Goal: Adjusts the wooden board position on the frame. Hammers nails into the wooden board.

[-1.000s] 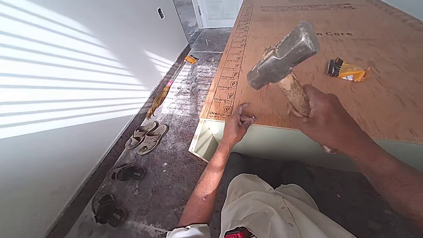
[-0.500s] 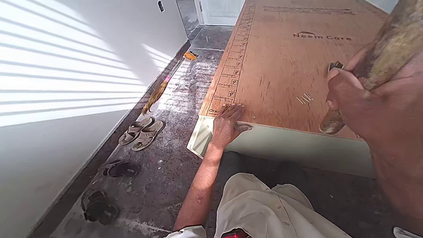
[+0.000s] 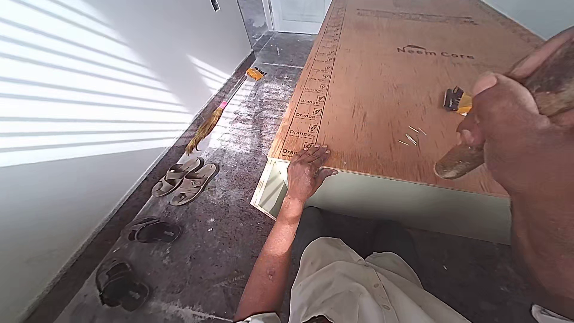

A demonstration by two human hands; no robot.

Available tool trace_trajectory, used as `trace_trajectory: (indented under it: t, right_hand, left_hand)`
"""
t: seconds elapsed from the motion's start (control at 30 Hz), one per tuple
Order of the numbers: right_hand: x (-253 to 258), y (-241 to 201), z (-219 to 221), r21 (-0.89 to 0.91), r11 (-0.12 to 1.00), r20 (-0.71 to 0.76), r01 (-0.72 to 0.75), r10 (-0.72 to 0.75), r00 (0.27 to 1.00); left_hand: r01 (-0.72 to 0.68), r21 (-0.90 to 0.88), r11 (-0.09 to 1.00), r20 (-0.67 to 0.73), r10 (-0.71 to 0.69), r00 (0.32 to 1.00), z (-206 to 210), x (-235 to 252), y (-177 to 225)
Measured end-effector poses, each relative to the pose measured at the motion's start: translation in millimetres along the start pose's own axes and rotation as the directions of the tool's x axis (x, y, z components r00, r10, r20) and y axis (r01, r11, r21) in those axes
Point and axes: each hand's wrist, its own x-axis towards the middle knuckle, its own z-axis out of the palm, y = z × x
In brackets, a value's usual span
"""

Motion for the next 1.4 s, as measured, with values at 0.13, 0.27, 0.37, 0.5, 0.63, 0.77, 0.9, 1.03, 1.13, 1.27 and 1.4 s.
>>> trace_trajectory:
  t: [0.13,0.27,0.37,0.5,0.63,0.77,0.9,1.03,1.13,1.27,1.4]
  right_hand:
    - [-45.2,42.3,35.7,-0.427,0.904,0.506,-0.005,0.244,0.827]
    - [-43.4,51.8,50.6,-0.551,0.834,0.660,-0.035,0.461,0.593]
    - [-36.7,28.1,16.3,-0.310,0.947,0.435,-0.084,0.220,0.873]
    - [-6.9,10.8,-4.6,0.096,0.995,-0.034,0.000,0.003,0.999]
    - [-48.2,41.2,27.4,-0.380,0.925,0.405,-0.011,0.177,0.897]
    - [-43.9,52.2,48.5,-0.594,0.805,0.674,0.011,0.490,0.554]
    - [-28.1,20.2,6.5,-0.291,0.957,0.388,-0.011,0.128,0.913]
    - [0.7,9.2,0.8,0.028,0.999,0.020,-0.038,0.038,0.999]
    - [-34.8,35.9,27.8,-0.369,0.929,0.390,-0.032,0.186,0.902]
    - [-44.0,60.2,45.8,-0.641,0.767,0.648,-0.012,0.549,0.528]
    - [-36.0,38.8,10.9,-0.425,0.901,0.477,-0.086,0.303,0.825]
  left_hand:
    - [-0.006,0.006,1.000,0.003,0.006,1.000,-1.0,1.6,-1.9]
    - [-0.002,-0.002,1.000,-0.002,0.002,1.000,-1.3,6.7,-1.1]
    - [0.004,0.000,1.000,0.001,-0.004,1.000,-1.7,2.4,-0.4]
    - [-0.014,0.024,1.000,-0.021,0.014,1.000,1.5,-0.6,-0.5]
    - [-0.015,0.025,1.000,-0.004,0.015,1.000,-0.8,1.1,-0.3]
    - [-0.021,0.009,1.000,-0.012,0.021,1.000,-0.9,7.6,-1.0]
    - [-0.012,0.014,1.000,-0.011,0.013,1.000,-2.0,1.8,-0.9]
    - [-0.021,0.011,1.000,-0.013,0.022,1.000,-1.1,1.5,-0.4]
    - [-0.025,0.012,1.000,-0.020,0.026,0.999,-1.1,1.8,-1.5]
    - [-0.033,0.009,0.999,-0.026,0.033,0.999,0.2,6.0,-3.4]
    - [-0.035,0.004,0.999,-0.034,0.035,0.999,0.0,3.1,-4.0]
